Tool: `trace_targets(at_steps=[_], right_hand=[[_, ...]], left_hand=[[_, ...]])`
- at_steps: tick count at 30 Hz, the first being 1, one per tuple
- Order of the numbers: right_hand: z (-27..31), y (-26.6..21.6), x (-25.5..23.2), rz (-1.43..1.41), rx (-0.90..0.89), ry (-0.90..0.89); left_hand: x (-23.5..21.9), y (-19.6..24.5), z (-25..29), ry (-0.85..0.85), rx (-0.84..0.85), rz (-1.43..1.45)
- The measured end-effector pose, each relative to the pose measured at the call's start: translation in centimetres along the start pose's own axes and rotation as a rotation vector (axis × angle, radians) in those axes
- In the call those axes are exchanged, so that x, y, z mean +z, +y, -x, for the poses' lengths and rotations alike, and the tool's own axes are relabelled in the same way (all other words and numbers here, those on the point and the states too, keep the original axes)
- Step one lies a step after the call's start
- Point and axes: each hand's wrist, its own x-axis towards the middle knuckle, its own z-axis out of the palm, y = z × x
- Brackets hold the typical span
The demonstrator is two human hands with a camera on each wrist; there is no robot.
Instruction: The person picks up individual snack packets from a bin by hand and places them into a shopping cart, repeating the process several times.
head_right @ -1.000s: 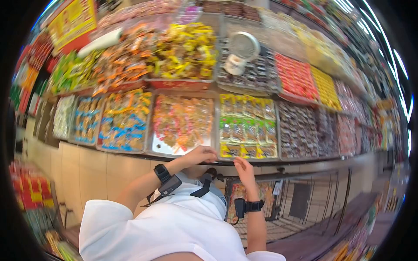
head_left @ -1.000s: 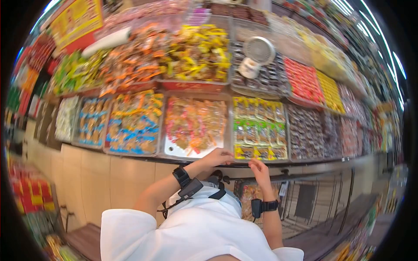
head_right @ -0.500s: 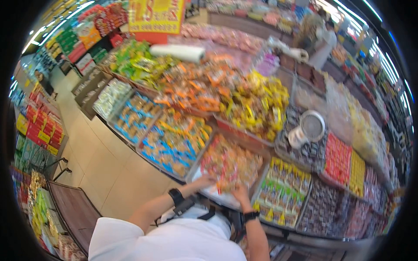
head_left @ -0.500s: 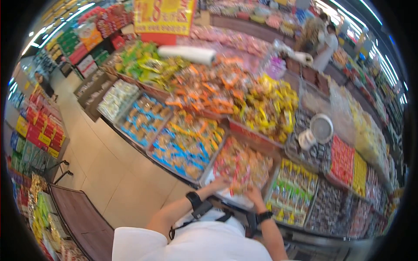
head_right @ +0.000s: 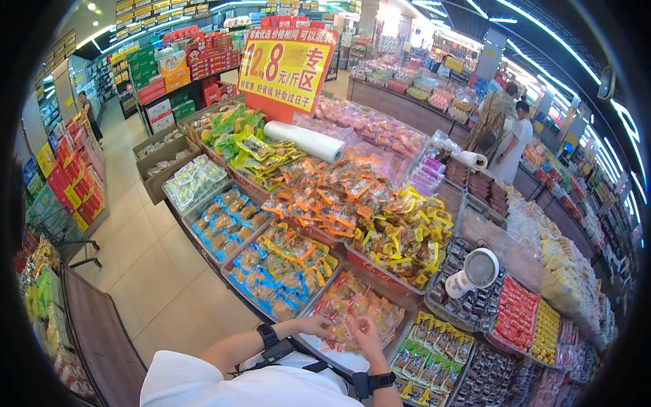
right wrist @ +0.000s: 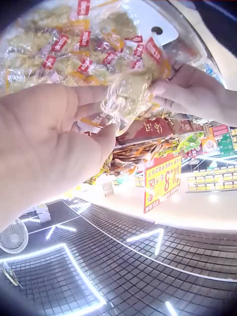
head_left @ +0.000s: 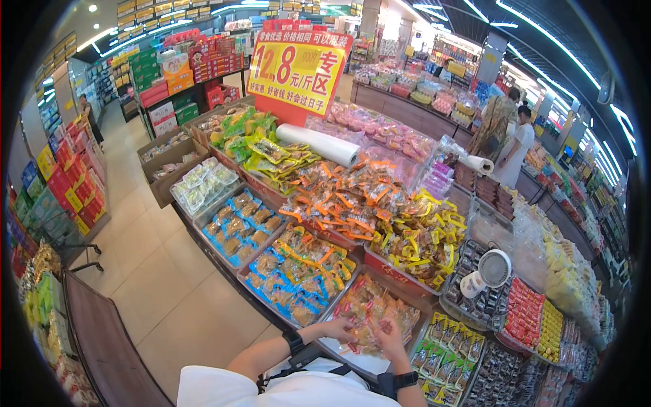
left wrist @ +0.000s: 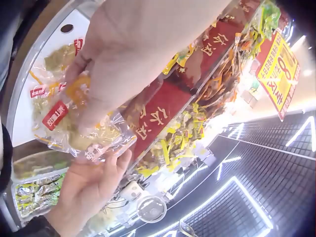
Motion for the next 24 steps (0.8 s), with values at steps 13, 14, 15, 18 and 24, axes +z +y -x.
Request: trace_targets(at_steps=[13, 14, 15, 18, 24], right_hand=[[6.2, 5.3, -1.5, 0.225, 0.154, -0.171], [7.2, 5.1, -1.5, 0.214, 0.152, -0.114], [8.1, 4.4, -1.3, 0.201, 0.141, -0.087], [11.9, 4.1, -1.9, -0.015, 0.223, 0.188], [20.4, 3.3, -3.8, 0.017, 0.002, 0.559]], left_hand=[[4.0, 2.5, -1.1, -0.155, 0.003, 0.197], [4.8, 2.8, -1.3, -0.178, -0.001, 0.209], [5.3, 2.7, -1.9, -0.232, 0.002, 0.219], [7.5, 4.0, -3.4, -0.389, 0.029, 0.130], [15.9, 6.5, -5.7, -0.612, 0.079, -0.065]])
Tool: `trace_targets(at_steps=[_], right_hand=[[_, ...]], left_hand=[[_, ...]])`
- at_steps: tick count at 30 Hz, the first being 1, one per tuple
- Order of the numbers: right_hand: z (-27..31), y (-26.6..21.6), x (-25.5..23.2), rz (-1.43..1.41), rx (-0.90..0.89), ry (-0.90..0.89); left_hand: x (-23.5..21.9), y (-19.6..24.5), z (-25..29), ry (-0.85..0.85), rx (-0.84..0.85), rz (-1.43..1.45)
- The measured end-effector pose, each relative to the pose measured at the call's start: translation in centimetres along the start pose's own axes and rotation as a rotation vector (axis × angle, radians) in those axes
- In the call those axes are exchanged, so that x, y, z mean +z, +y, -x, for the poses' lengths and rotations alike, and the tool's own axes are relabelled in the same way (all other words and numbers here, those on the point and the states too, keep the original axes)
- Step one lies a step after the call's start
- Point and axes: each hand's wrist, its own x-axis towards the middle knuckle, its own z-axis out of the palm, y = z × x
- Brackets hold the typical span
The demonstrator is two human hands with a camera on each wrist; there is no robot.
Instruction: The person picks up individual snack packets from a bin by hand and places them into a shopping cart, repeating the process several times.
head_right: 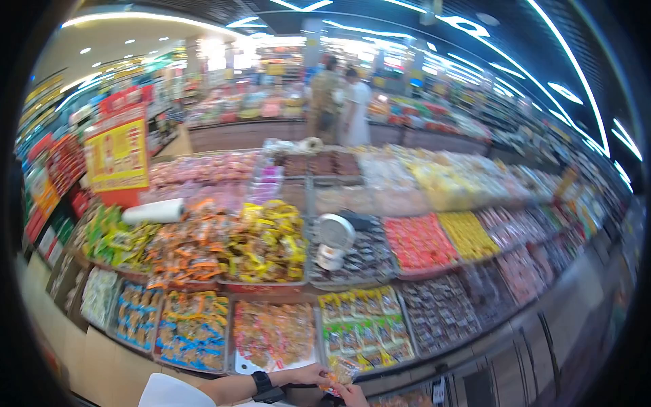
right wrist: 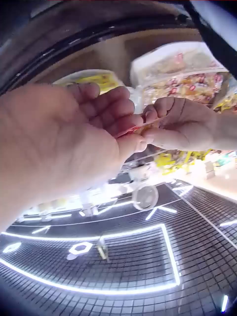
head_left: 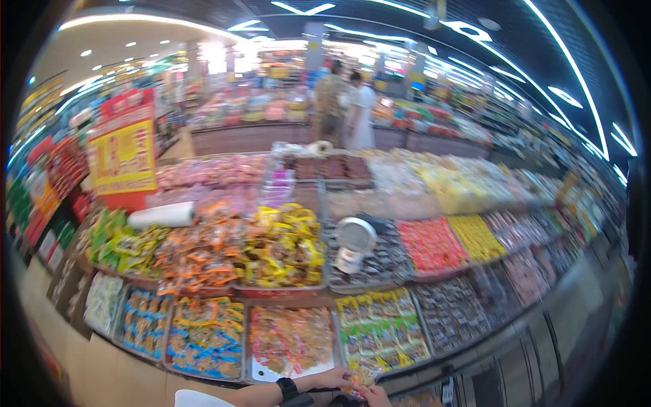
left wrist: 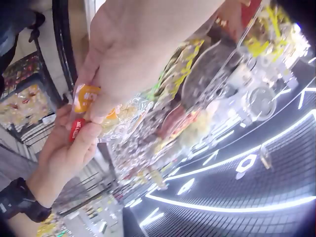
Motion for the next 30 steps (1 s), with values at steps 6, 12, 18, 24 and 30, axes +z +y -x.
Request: trace_targets(at_steps=[6, 12, 18, 24, 30], right_hand=[[8.5, 8.2, -6.2, 0.057, 0.188, 0.428], [16.0, 4.7, -5.6, 0.082, 0.300, 0.753], [16.6, 11.2, -6.9, -0.233, 0.335, 0.835], [13.0, 9.8, -10.0, 0.418, 0.312, 0.719], [-1.2, 1.6, -8.0, 0.148, 0.003, 0.230]], left_hand=[[7.8, 0.5, -7.9, -0.449, 0.081, -0.109], [15.4, 0.7, -11.9, -0.834, -0.028, -0.235], [16.5, 0.1, -13.2, -0.789, 0.117, -0.621], [10.4, -0.1, -12.0, -0.305, 0.012, -0.289], [0.2, 0.5, -5.4, 0.252, 0.099, -0.059]])
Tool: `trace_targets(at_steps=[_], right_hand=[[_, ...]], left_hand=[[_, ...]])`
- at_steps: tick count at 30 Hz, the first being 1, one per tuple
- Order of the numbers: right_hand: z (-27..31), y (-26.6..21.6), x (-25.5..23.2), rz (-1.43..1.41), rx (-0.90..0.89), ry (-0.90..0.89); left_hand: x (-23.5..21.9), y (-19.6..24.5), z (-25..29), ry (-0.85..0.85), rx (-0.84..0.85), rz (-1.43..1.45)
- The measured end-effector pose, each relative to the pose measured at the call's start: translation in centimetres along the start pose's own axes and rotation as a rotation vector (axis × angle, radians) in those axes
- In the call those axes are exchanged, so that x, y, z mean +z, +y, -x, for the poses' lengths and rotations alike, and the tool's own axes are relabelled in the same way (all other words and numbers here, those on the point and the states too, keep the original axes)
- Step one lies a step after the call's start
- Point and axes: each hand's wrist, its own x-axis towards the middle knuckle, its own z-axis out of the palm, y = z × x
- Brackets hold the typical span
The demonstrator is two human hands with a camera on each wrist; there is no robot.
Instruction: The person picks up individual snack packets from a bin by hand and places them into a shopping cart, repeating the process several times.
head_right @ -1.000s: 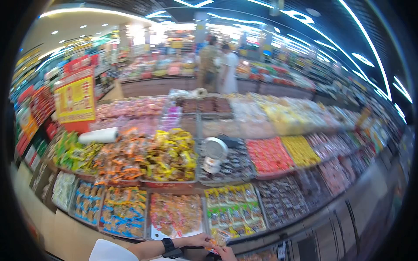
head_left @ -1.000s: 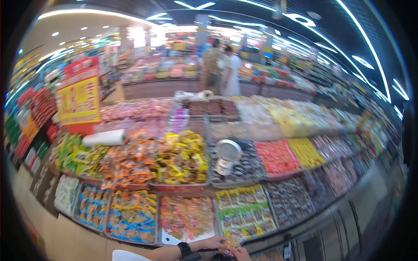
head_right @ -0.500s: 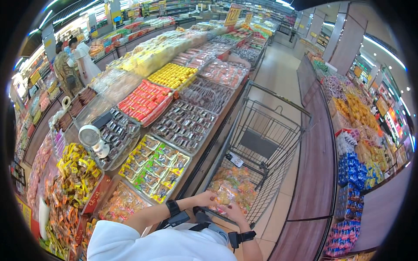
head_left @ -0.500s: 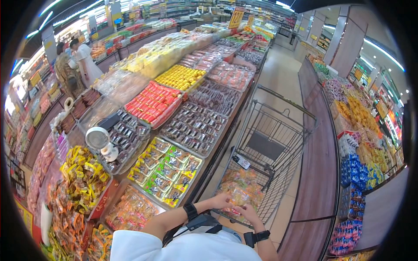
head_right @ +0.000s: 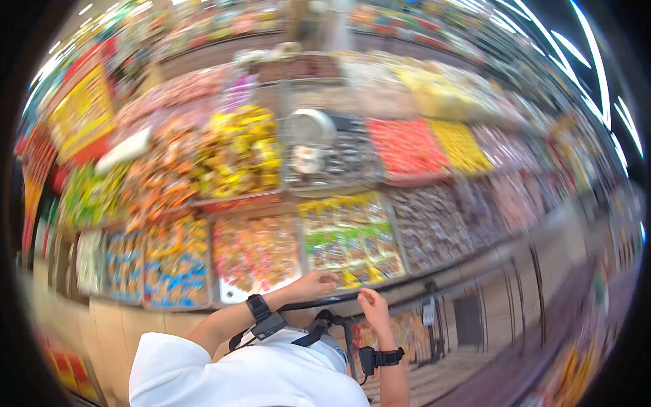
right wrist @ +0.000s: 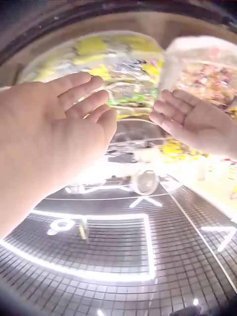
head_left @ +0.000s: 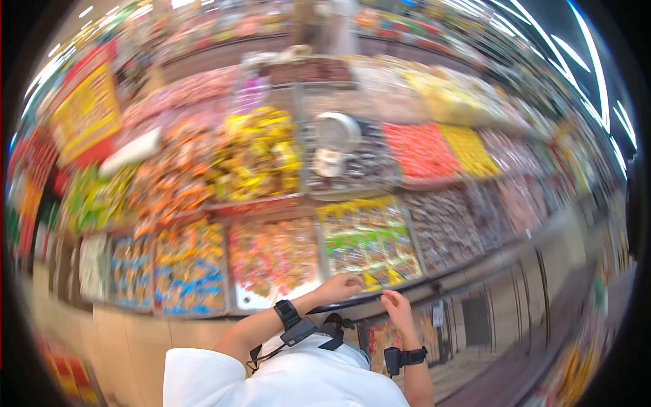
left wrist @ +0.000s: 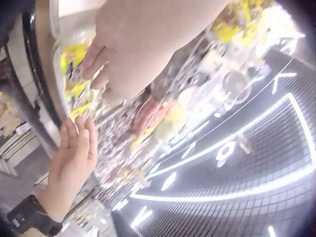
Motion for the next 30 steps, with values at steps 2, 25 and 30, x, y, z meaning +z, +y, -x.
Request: trace_targets(at_steps=[2, 25, 30], right_hand=[[-4.0, -1.9, 3.3, 0.035, -0.097, -0.232], [-11.0, -2.2, 25.1, 0.353, -0.038, -1.106], [-10.6, -2.4, 24.2, 0.330, -0.167, -0.955]], left_hand=[[-3.7, -1.9, 3.4, 0.298, 0.025, -0.038], [-13.5, -6.0, 18.3, 0.794, -0.328, 0.187], [-15.1, -8.0, 15.8, 0.709, -0.287, 0.142]])
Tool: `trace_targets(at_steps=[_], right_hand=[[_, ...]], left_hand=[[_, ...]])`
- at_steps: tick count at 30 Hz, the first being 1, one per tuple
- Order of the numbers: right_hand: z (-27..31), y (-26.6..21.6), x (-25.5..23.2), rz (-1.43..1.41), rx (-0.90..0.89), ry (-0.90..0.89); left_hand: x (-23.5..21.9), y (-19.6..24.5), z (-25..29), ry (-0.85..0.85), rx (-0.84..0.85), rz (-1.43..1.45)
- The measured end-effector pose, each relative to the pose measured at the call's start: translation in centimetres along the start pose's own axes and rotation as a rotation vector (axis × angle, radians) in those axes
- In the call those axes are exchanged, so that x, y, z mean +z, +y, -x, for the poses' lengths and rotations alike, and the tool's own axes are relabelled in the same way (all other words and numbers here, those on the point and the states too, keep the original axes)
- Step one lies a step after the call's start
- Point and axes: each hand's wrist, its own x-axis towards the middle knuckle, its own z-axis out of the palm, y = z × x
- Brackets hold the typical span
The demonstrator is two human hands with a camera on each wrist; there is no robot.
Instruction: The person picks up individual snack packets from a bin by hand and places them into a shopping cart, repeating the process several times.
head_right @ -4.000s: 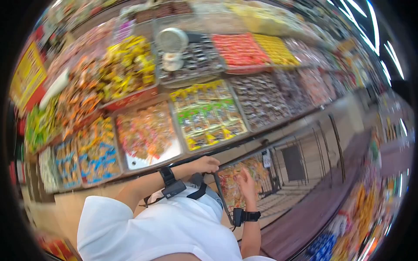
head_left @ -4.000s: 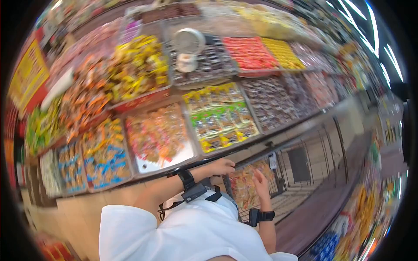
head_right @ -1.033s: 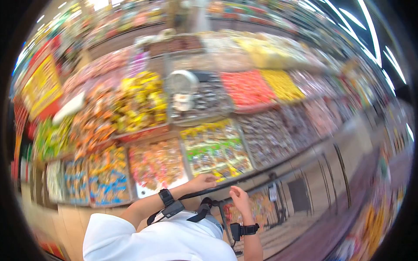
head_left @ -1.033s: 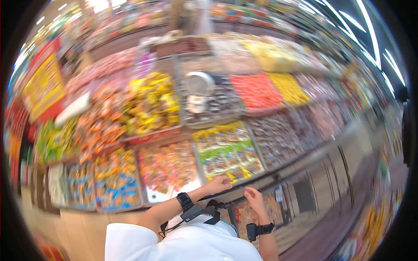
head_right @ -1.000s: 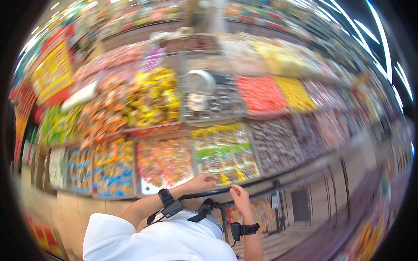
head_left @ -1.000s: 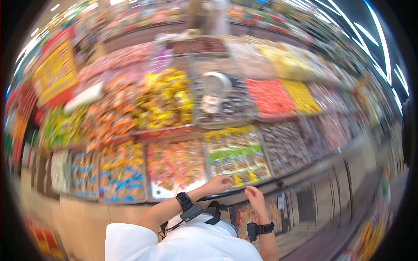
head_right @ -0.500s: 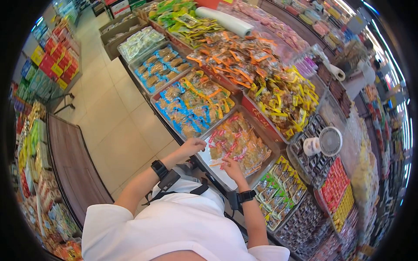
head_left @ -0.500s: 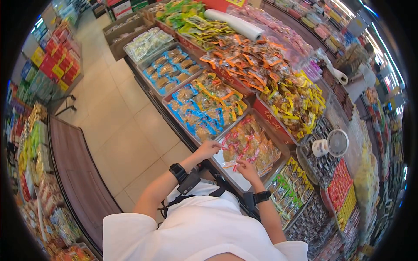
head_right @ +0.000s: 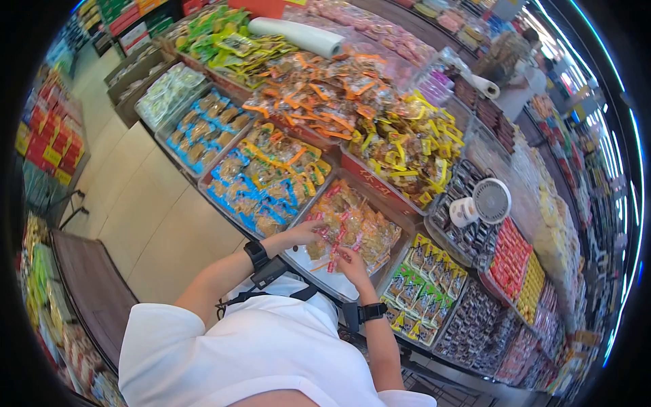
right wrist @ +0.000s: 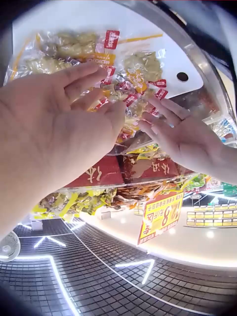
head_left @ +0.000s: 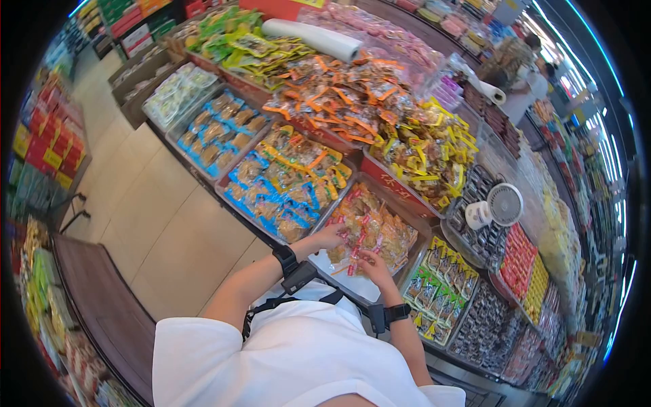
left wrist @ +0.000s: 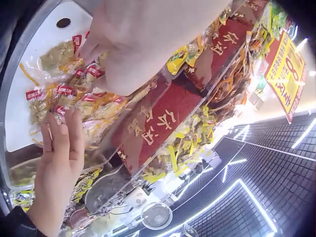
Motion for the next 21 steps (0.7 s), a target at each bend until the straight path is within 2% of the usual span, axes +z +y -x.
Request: trace_targets(at_steps=[1, 2, 5, 7, 8, 10, 11, 13, 15, 17, 21], right_hand=[[0.3, -0.2, 0.0, -0.045, 0.017, 0.021], [0.6, -0.5, 0.0, -0.091, 0.032, 0.038], [1.2, -1.1, -0.2, -0.117, 0.086, 0.064], [1.4, -0.8, -0.1, -0.170, 0.083, 0.113], [1.4, -0.7, -0.1, -0.219, 0.074, 0.152], [2.1, -3.3, 0.2, -0.260, 0.086, 0.179], [2.4, -4.3, 0.4, -0.296, 0.093, 0.206], [2.9, -4.4, 1.4, -0.351, 0.067, 0.217], [3.9, -4.3, 1.5, -0.410, 0.045, 0.245], [5.5, -4.5, 1.2, -0.571, 0.107, 0.128], [10.3, -2.9, 0.7, -0.665, 0.145, 0.264]], left_hand=[[0.0, -0.1, -0.5, 0.021, 0.088, -0.054], [-0.1, -0.3, -1.0, 0.004, 0.097, -0.063], [-1.2, 1.7, -0.5, -0.008, 0.022, -0.068], [-1.8, 1.8, -0.5, 0.065, 0.026, 0.167], [-2.0, 1.9, -0.5, 0.060, 0.023, 0.165], [-2.8, 4.5, 1.6, 0.132, 0.090, 0.271], [-2.7, 4.4, 1.6, 0.128, 0.084, 0.268], [-1.9, 4.5, 1.8, -0.020, 0.103, 0.370], [-0.5, 4.8, 2.0, -0.104, 0.062, 0.348], [1.1, 4.8, 2.1, -0.203, 0.016, 0.320], [5.8, 4.3, 1.7, -0.432, -0.027, 0.400]])
